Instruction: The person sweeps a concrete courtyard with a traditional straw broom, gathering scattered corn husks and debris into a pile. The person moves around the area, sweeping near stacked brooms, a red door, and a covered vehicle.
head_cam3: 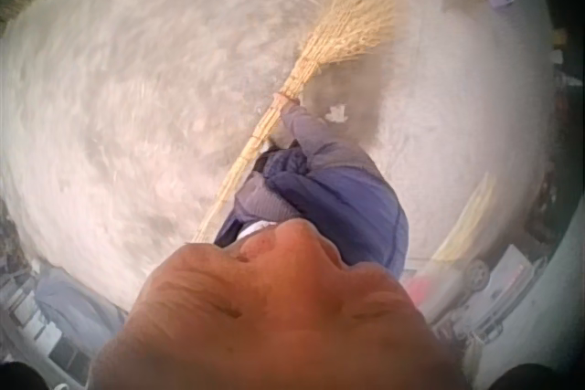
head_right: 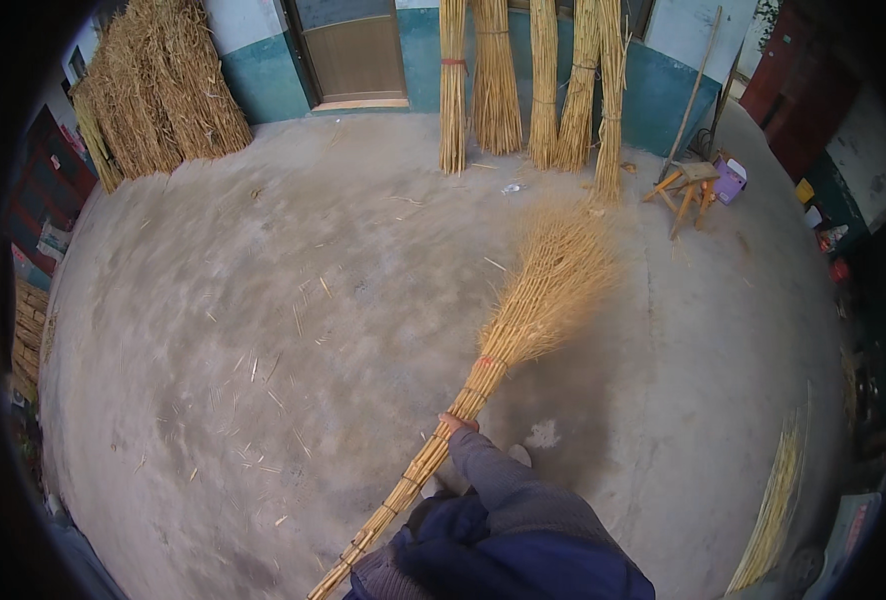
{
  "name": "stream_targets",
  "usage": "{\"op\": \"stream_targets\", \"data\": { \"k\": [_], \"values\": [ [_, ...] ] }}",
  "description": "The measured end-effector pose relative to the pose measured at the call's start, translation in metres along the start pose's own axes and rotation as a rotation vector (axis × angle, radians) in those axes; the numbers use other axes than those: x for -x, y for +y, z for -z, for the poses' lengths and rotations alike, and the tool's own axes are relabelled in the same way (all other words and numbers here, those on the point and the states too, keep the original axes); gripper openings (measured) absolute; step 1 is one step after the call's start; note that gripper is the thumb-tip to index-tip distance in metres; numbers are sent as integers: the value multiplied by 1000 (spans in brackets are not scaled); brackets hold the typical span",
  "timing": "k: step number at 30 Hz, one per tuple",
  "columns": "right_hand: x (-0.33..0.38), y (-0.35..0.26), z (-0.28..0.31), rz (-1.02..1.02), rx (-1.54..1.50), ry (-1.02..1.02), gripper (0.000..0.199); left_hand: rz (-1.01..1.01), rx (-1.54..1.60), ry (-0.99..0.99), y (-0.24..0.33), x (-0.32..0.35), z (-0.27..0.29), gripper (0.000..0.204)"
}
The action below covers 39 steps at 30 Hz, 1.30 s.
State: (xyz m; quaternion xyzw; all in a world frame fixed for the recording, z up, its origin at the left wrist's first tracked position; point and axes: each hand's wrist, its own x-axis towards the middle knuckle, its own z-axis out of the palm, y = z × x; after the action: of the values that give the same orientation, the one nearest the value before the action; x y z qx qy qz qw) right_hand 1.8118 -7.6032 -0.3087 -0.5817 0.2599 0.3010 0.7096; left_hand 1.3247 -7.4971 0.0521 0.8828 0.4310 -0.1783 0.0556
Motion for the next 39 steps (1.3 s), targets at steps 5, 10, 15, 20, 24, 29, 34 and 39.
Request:
{"op": "stream_targets", "data": {
  "k": [5, 10, 15, 20, 24, 29, 34, 39],
  "values": [
    [-125, -126, 101, -42, -170, 140, 29, -31, 11, -65, 115, -129, 8, 23],
    [-242, -240, 192, -103, -203, 50, 27, 46, -4, -164, 281, -183, 21, 24],
    [-280, -248, 199, -364, -22, 6, 23, 250, -31, -325, 394, -135, 60, 25],
    [-172, -164, 133, -566, 214, 27, 32, 472, -15, -351, 444, -66, 89, 27],
    [-57, -121, 92, -573, 536, -195, 48, 641, 2, -322, 466, -7, 91, 28],
    [6, -92, 50, -544, 711, -447, 41, 794, 17, -324, 476, 58, 72, 29],
    [4, -85, 52, -351, 891, -595, 34, 943, 52, -351, 458, 140, 24, 31],
    [-27, -91, 60, -359, 593, -590, 29, 1052, 117, -378, 441, 236, -44, 33]
  ]
}}
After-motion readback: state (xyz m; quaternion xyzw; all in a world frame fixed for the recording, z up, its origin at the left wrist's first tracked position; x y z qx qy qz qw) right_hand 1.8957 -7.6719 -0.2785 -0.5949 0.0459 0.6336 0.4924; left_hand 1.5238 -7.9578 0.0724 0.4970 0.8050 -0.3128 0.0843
